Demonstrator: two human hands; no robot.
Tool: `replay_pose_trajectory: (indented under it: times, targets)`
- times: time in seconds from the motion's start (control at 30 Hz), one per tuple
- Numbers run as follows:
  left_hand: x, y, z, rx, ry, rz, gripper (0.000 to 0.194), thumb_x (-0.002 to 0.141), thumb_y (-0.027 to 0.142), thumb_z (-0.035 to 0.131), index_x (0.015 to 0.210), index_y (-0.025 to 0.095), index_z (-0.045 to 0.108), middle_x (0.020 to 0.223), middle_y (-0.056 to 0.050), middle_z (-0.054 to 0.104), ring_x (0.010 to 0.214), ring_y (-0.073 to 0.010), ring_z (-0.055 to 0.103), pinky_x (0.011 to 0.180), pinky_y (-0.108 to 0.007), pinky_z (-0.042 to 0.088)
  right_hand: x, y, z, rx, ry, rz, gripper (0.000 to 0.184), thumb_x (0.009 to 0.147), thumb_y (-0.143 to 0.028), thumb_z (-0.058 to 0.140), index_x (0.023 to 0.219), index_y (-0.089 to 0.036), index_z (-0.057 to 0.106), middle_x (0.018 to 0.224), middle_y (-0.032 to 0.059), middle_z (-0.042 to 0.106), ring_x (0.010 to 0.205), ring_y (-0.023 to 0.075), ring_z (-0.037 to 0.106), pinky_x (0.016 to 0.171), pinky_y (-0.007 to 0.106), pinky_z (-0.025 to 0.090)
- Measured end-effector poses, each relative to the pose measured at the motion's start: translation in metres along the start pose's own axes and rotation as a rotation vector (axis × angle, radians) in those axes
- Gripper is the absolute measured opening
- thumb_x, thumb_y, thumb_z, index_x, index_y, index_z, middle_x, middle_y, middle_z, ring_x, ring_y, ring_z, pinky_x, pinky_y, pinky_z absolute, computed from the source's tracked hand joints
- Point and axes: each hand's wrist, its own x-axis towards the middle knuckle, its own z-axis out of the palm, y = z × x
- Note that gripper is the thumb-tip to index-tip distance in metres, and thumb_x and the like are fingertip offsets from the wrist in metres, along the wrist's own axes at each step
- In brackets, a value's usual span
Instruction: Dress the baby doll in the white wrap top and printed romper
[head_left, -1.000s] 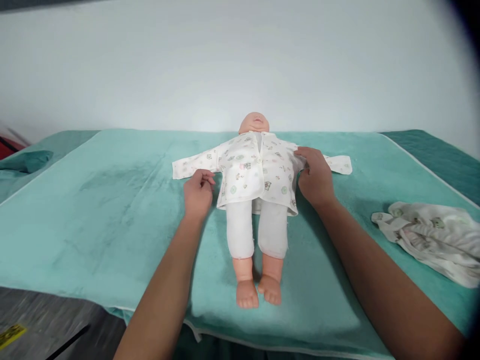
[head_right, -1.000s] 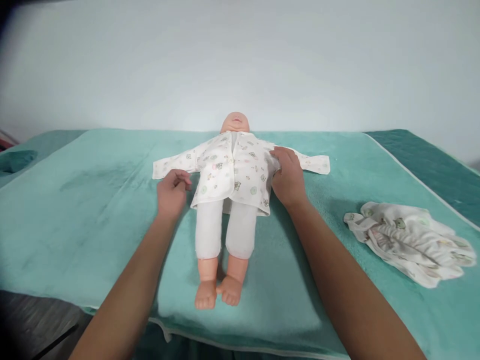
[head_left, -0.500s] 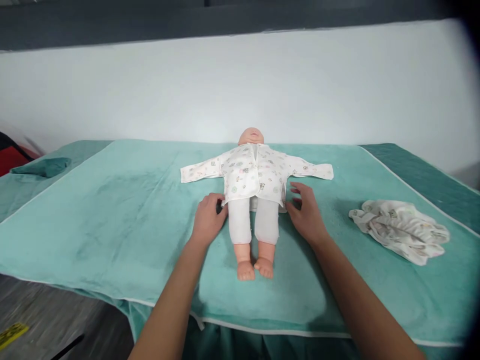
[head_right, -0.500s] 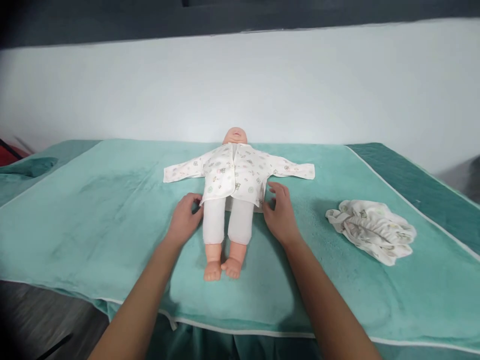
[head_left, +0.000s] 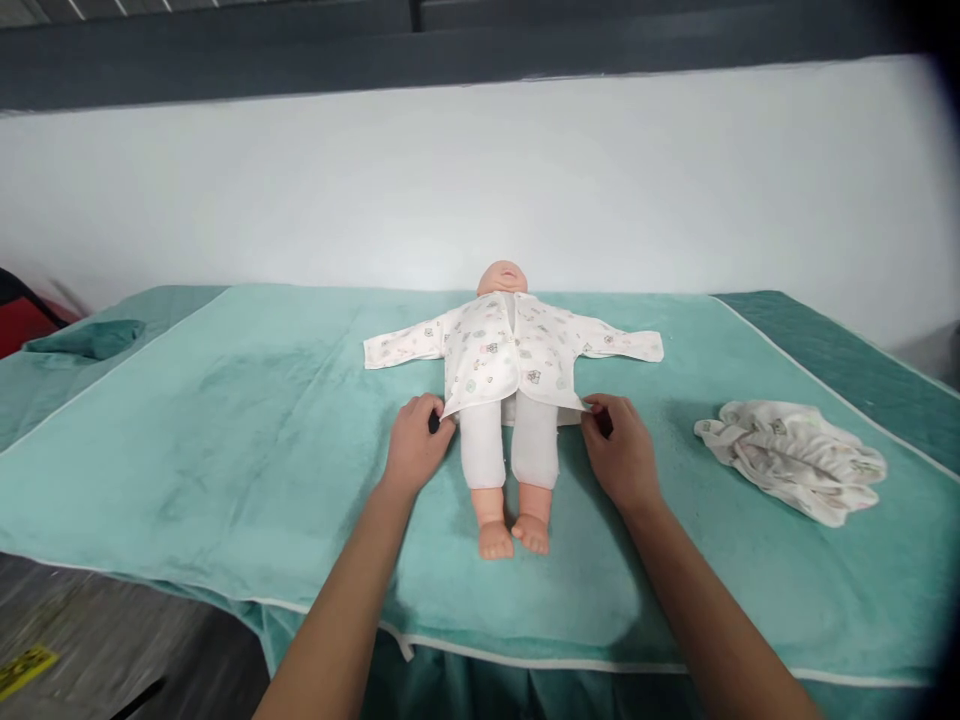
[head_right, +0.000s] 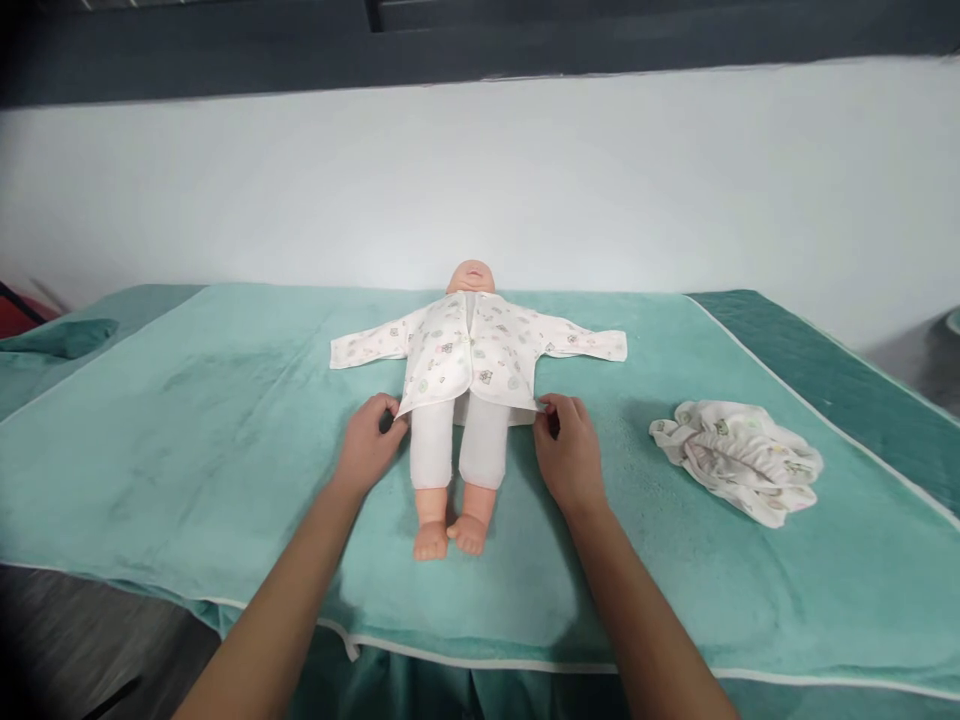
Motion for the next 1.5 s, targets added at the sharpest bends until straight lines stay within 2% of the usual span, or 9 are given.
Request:
replay_pose_trajectory:
  times: [0.27,0.47,0.57,0.8,1.03,1.13,1.27,1.4,1.5]
  targets:
    - [0.000,0.002,-0.001,-0.005,0.008,0.004,0.008,0.082,0.021,0.051,0.078,0.025,0.045,0.079,-0.001,0.057,0.079,-0.0211,0.054,0.074,-0.033,0.041,-0.002,-0.001,0.000,0.024,0.071,0.033,0.018,0.089,-0.025,0.052,0.104,-0.024,0.062,0.103,0.0111,0.059,0.089,0.0267,0.062,0.076,0.046,0.056]
    - [0.002,0.000,0.000,0.005,0.065,0.022,0.011,0.081,0.015,0.052,0.078,0.025,0.046,0.088,-0.003,0.062,0.089,-0.0228,0.055,0.081,-0.036,0.043,-0.004,-0.006,-0.003,0.058,-0.022,-0.162,0.034,0.093,-0.023,0.053,0.127,-0.029,0.059,0.125,0.0119,0.057,0.117,0.0287,0.056,0.092,0.050,0.054]
    - [0.003,-0.003,0.001,0.003,0.090,0.008,0.012,0.080,0.014,0.052,0.079,0.024,0.047,0.093,-0.004,0.064,0.092,-0.0234,0.056,0.084,-0.037,0.044,-0.005,-0.007,-0.003,0.052,-0.048,-0.197,0.036,0.095,-0.023,0.052,0.130,-0.031,0.059,0.128,0.0106,0.057,0.123,0.0283,0.054,0.100,0.052,0.050]
    - [0.003,-0.010,0.006,-0.041,0.102,0.024,0.018,0.083,0.014,0.053,0.099,0.023,0.055,0.105,-0.006,0.064,0.102,-0.0235,0.057,0.092,-0.038,0.046,-0.004,-0.001,0.001,0.031,-0.043,-0.162,0.028,0.093,-0.022,0.053,0.118,-0.025,0.064,0.124,0.0117,0.059,0.117,0.0279,0.056,0.097,0.049,0.052]
    - [0.005,-0.017,0.010,0.036,0.130,0.038,0.017,0.087,0.017,0.055,0.103,0.020,0.058,0.106,-0.008,0.064,0.103,-0.0259,0.057,0.093,-0.042,0.047,-0.003,0.008,0.005,-0.128,-0.009,-0.044,0.020,0.090,-0.020,0.051,0.103,-0.018,0.066,0.112,0.0130,0.065,0.109,0.0298,0.058,0.096,0.049,0.049]
    - [0.005,-0.018,0.011,0.074,0.145,0.055,0.020,0.088,0.020,0.056,0.108,0.019,0.058,0.109,-0.011,0.064,0.106,-0.0275,0.057,0.096,-0.045,0.048,-0.003,0.007,0.004,-0.132,-0.003,-0.045,0.022,0.089,-0.020,0.052,0.107,-0.017,0.064,0.113,0.0137,0.064,0.109,0.0296,0.058,0.096,0.048,0.049]
    - [0.004,-0.010,0.010,0.120,0.212,0.148,0.041,0.090,0.025,0.059,0.129,0.016,0.052,0.127,-0.015,0.060,0.121,-0.0295,0.054,0.104,-0.047,0.046,-0.004,0.002,0.004,-0.057,-0.008,-0.114,0.027,0.090,-0.021,0.053,0.116,-0.017,0.061,0.117,0.0134,0.062,0.112,0.0274,0.058,0.097,0.044,0.049]
    - [0.003,-0.002,0.007,0.209,0.144,0.265,0.043,0.098,0.023,0.045,0.141,0.018,0.051,0.138,-0.013,0.059,0.127,-0.0282,0.053,0.107,-0.047,0.044,-0.004,0.000,0.003,-0.033,-0.027,-0.139,0.028,0.090,-0.020,0.052,0.116,-0.018,0.062,0.117,0.0120,0.062,0.109,0.0257,0.059,0.095,0.042,0.050]
    - [0.002,-0.004,0.006,0.235,0.126,0.261,0.044,0.099,0.020,0.038,0.139,0.019,0.056,0.137,-0.011,0.062,0.123,-0.0275,0.056,0.105,-0.046,0.046,-0.005,0.001,0.003,-0.052,-0.033,-0.086,0.027,0.090,-0.018,0.049,0.114,-0.019,0.062,0.117,0.0120,0.062,0.109,0.0265,0.059,0.095,0.044,0.050]
